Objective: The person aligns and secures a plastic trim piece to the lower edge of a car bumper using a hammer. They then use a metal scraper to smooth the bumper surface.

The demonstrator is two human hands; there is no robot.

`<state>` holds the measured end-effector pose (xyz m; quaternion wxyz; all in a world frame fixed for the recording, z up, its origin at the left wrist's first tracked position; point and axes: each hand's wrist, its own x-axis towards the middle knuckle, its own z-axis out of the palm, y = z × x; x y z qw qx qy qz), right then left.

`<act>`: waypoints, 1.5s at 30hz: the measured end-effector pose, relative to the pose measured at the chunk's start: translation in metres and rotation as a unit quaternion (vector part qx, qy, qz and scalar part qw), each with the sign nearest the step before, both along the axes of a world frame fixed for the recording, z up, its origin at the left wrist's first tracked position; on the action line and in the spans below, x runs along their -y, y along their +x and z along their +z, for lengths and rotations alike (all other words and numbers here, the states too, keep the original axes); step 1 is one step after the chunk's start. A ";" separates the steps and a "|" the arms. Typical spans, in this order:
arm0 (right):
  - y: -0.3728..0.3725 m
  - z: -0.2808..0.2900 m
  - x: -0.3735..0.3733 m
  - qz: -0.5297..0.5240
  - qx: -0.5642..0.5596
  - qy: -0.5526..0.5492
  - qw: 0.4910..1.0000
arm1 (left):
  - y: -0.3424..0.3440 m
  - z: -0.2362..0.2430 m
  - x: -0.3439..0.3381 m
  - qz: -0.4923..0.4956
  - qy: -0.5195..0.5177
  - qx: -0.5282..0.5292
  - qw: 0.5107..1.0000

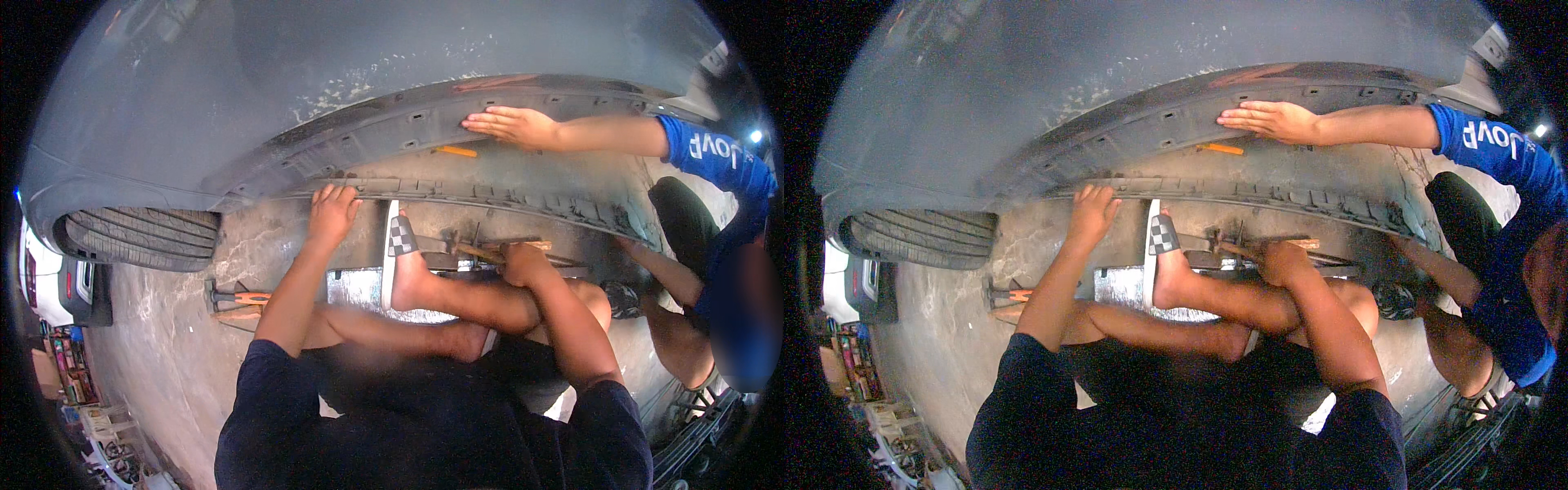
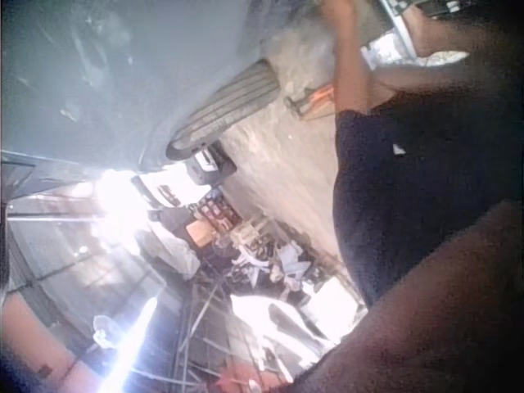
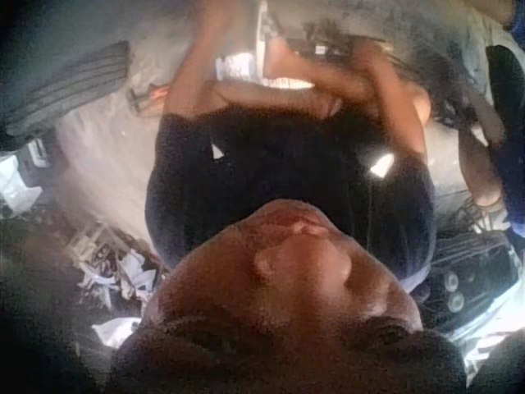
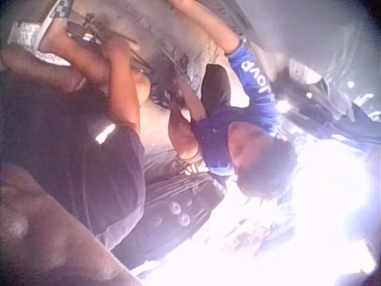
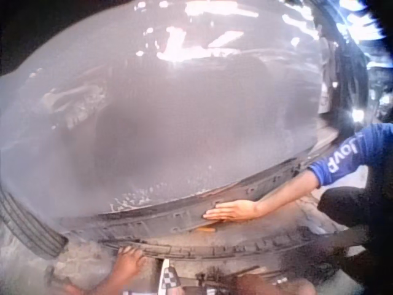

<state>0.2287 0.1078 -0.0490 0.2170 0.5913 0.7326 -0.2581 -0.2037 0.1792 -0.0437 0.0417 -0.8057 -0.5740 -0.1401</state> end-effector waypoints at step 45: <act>-0.033 0.016 -0.072 -0.355 -0.883 -0.153 0.267 | -0.058 0.086 0.138 0.283 0.248 0.093 0.922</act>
